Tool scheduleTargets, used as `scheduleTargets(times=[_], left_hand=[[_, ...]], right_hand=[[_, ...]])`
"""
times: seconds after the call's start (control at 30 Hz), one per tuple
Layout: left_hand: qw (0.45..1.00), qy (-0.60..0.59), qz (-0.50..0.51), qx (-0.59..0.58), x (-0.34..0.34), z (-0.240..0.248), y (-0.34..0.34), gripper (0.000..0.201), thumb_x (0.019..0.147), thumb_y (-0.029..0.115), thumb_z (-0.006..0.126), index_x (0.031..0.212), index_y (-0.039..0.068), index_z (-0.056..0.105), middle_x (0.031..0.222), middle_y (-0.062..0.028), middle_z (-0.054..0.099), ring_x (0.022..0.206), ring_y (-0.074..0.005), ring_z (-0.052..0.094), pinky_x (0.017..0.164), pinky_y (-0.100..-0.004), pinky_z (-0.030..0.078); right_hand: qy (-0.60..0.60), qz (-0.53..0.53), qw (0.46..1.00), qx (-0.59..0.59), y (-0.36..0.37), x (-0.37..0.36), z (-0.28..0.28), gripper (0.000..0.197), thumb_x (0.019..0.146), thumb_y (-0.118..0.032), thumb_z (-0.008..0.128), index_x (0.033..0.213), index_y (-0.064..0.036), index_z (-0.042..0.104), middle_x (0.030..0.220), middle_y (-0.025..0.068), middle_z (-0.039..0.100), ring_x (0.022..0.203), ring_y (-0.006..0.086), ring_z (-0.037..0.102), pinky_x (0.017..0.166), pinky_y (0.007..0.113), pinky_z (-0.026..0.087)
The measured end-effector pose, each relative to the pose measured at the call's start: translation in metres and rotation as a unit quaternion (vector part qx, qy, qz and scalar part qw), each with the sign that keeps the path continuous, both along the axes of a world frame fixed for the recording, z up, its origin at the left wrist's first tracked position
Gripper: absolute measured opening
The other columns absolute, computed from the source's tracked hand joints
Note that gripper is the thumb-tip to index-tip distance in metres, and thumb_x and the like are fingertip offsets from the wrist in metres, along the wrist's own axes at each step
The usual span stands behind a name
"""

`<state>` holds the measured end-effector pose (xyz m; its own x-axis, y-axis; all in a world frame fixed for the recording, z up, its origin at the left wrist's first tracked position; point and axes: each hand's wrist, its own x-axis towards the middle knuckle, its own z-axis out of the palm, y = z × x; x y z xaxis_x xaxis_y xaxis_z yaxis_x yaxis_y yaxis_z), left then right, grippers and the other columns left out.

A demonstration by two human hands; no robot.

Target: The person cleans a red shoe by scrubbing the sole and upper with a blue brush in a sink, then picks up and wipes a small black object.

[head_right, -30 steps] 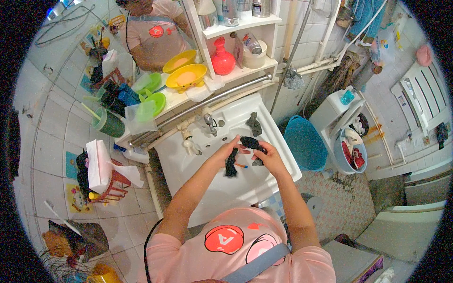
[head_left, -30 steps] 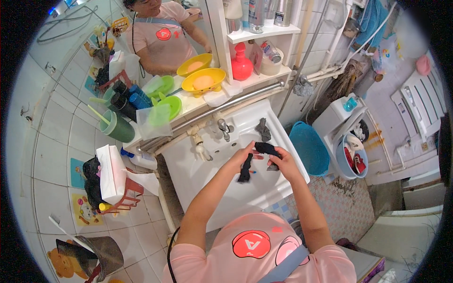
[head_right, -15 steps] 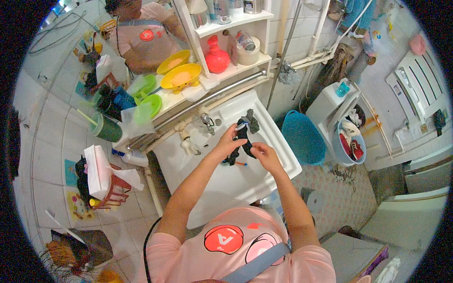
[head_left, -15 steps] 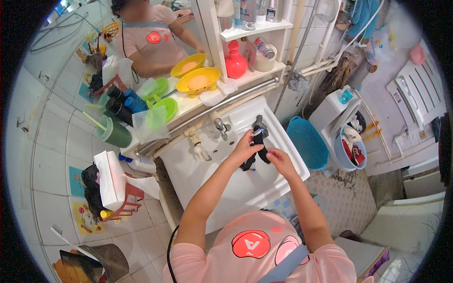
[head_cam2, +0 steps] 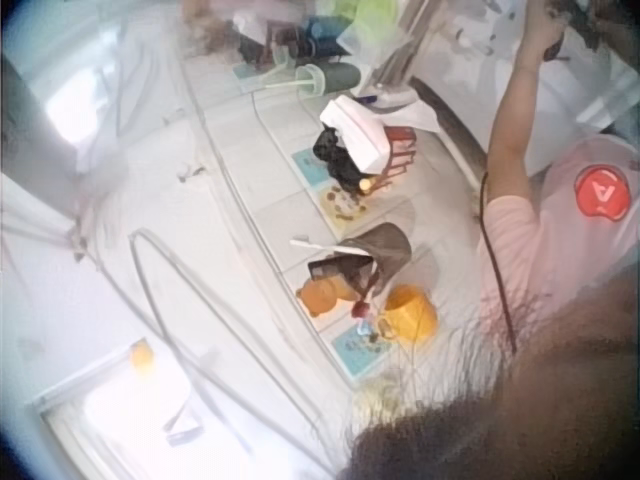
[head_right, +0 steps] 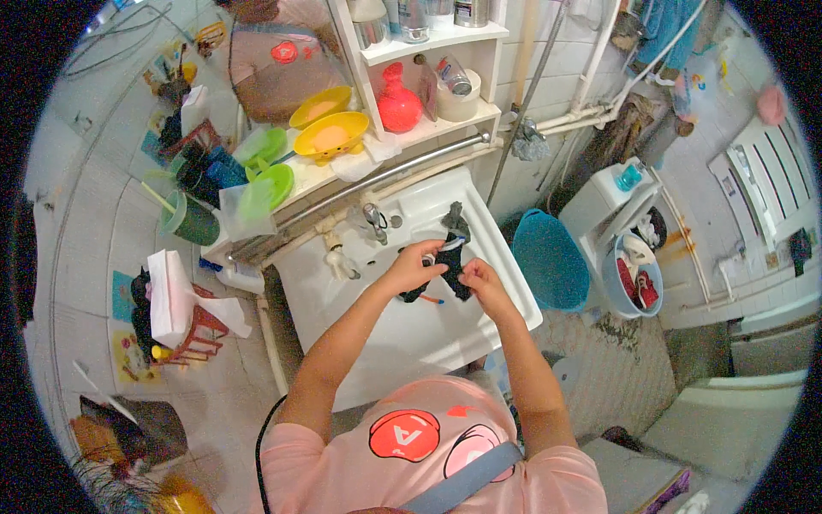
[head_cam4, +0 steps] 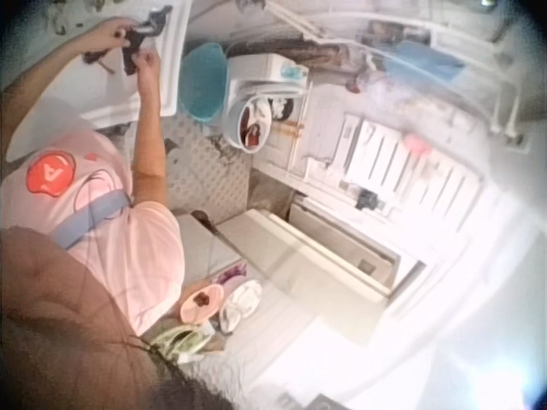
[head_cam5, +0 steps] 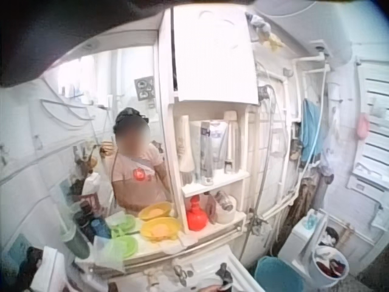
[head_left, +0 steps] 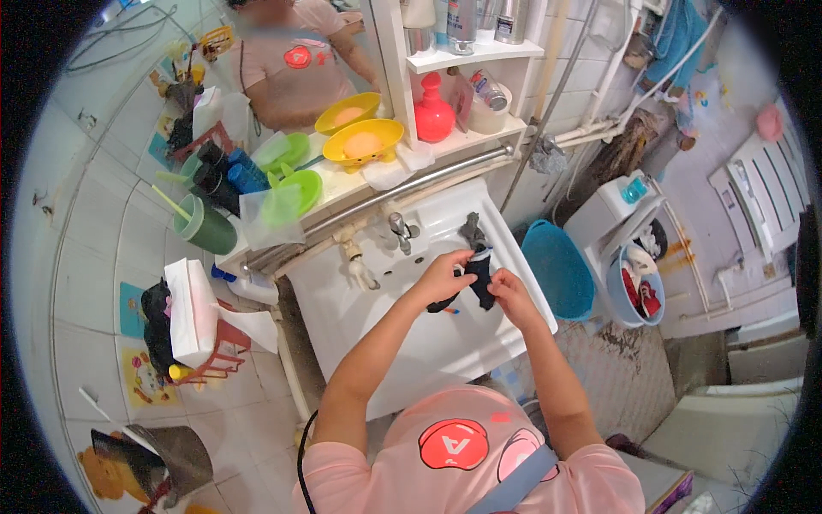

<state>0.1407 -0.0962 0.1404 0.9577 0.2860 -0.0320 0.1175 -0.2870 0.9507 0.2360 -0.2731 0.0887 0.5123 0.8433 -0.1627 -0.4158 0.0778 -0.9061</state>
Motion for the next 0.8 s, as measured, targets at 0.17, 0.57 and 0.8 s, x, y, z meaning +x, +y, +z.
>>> scheduleTargets(times=[0.17, 0.57, 0.8], left_hand=[[0.998, -0.013, -0.057, -0.011, 0.017, 0.002, -0.005, 0.052, 0.068, 0.012, 0.070, 0.115, 0.002, 0.050, 0.088, -0.0050, 0.057, 0.084, -0.0127, 0.052, 0.074, -0.0260, 0.042], [0.993, 0.009, 0.111, -0.045, 0.058, -0.008, -0.027, 0.040, 0.071, 0.010, 0.067, 0.105, 0.001, 0.047, 0.078, -0.0047, 0.056, 0.069, -0.0120, 0.053, 0.059, -0.0247, 0.043], [0.986, -0.052, 0.153, 0.042, 0.067, 0.005, -0.032, 0.024, 0.076, 0.006, 0.060, 0.096, 0.005, 0.047, 0.072, -0.0046, 0.055, 0.063, -0.0109, 0.050, 0.055, -0.0252, 0.040]], right_hand=[[0.027, 0.039, 0.997, -0.060, 0.013, 0.019, 0.034, 0.010, 0.081, -0.017, 0.058, 0.083, -0.0080, 0.055, 0.072, -0.0039, 0.051, 0.067, 0.0044, 0.045, 0.056, 0.020, 0.035], [-0.095, 0.042, 0.994, 0.039, 0.011, 0.099, 0.025, 0.011, 0.077, -0.006, 0.061, 0.079, -0.0085, 0.050, 0.067, -0.0055, 0.048, 0.062, 0.0036, 0.042, 0.055, 0.019, 0.035], [-0.212, 0.038, 0.976, -0.026, 0.022, 0.119, 0.030, 0.015, 0.077, -0.007, 0.061, 0.078, -0.0069, 0.046, 0.066, -0.0050, 0.043, 0.062, 0.0037, 0.040, 0.054, 0.020, 0.034]])
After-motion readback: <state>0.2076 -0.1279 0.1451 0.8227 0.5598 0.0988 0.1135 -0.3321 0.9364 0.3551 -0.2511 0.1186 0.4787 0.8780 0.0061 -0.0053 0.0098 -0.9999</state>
